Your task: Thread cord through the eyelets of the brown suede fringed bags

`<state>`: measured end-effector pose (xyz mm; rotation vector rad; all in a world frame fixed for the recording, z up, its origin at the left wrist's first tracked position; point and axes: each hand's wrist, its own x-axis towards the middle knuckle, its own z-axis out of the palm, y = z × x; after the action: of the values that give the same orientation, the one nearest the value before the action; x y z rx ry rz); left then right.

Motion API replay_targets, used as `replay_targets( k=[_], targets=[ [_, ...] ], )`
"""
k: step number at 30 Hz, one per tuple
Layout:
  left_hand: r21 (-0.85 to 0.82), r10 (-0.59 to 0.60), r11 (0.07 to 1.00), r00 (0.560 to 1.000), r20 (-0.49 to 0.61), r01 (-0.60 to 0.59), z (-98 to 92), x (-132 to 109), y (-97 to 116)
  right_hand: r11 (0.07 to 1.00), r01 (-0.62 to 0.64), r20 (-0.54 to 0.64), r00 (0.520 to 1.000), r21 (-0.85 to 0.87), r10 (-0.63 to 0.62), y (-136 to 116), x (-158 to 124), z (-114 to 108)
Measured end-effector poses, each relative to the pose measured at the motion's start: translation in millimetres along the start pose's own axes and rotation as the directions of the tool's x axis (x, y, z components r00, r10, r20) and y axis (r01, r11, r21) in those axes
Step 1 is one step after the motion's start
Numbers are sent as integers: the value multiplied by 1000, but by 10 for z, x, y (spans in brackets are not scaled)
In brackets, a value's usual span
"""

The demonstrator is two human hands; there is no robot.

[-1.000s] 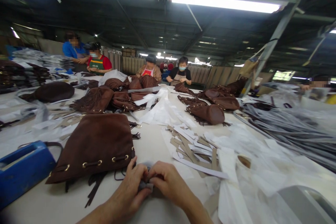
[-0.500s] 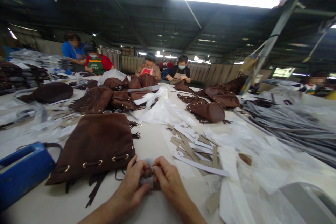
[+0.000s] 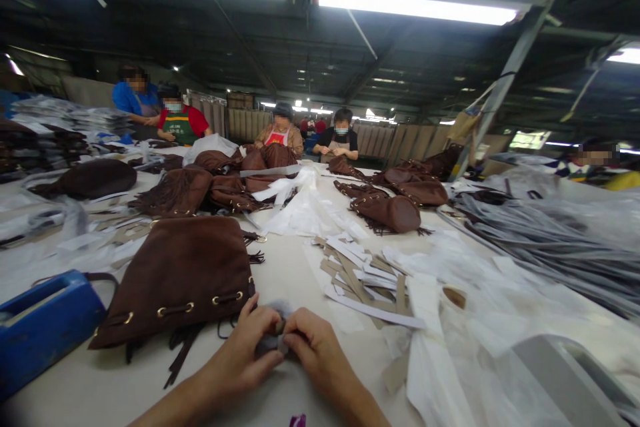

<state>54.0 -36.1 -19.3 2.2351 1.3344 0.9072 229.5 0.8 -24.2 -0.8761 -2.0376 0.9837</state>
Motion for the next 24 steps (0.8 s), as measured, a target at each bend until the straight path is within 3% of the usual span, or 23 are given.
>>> replay_targets(
  k=[3, 8, 13, 19, 24],
  targets=[
    [34, -14, 999, 1000, 1, 13, -3, 39, -3, 999, 0, -9, 1000, -54, 0, -15, -11, 21],
    [177, -50, 981, 985, -163, 79, 176, 91, -40, 991, -61, -64, 996, -115, 54, -35, 16, 65],
    [139, -41, 987, 964, -263, 80, 232, 76, -60, 979, -189, -113, 977, -78, 180, -84, 71, 88],
    [130, -8, 990, 962, -271, 45, 185, 51, -60, 962, -273, -154, 951, -9, 268, -135, 151, 118],
    [147, 32, 989, 975, -219, 0, 172, 38, -42, 965, -250, -158, 952, 86, 261, -118, 175, 171]
  ],
)
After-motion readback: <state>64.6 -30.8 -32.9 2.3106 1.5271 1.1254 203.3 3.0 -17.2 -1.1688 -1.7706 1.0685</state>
